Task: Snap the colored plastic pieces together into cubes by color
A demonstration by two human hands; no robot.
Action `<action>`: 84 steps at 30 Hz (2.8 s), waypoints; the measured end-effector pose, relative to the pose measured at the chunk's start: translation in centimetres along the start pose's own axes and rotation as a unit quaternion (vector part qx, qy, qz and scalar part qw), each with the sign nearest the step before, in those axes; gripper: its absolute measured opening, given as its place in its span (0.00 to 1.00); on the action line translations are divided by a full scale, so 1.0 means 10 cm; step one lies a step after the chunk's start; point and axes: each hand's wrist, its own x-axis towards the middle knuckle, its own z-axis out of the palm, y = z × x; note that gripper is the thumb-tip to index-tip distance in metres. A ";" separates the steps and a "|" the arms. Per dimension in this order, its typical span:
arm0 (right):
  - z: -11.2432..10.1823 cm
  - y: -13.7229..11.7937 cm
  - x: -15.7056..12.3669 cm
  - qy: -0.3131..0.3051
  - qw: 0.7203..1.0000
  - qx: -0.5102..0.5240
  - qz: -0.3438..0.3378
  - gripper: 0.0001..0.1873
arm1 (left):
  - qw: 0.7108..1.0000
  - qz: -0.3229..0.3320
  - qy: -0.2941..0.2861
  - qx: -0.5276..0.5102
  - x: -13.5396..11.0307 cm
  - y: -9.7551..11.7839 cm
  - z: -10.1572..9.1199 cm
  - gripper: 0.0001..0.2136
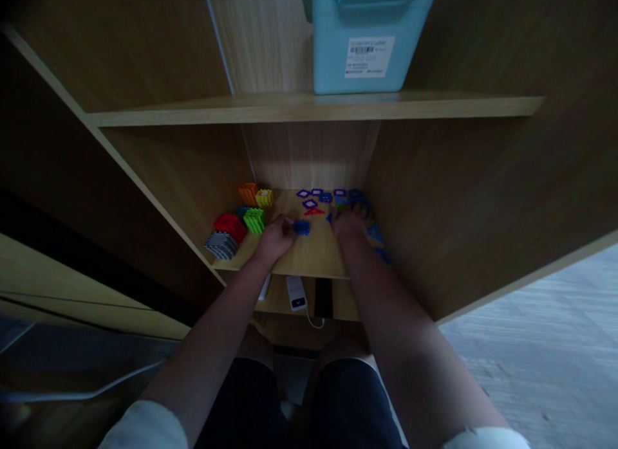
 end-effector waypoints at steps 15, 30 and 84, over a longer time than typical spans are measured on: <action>-0.05 -0.04 -0.04 -0.028 0.999 0.003 0.043 0.38 | 1.000 -0.003 -0.004 0.007 0.00 0.01 0.00 0.12; -0.16 -0.02 -0.07 0.094 0.995 0.044 -0.005 0.29 | 1.000 -0.001 -0.002 -0.013 -0.01 0.03 -0.01 0.11; -0.08 -0.24 -0.40 -0.065 0.909 0.309 -0.273 0.16 | 1.000 0.002 0.023 0.021 0.01 -0.03 0.01 0.15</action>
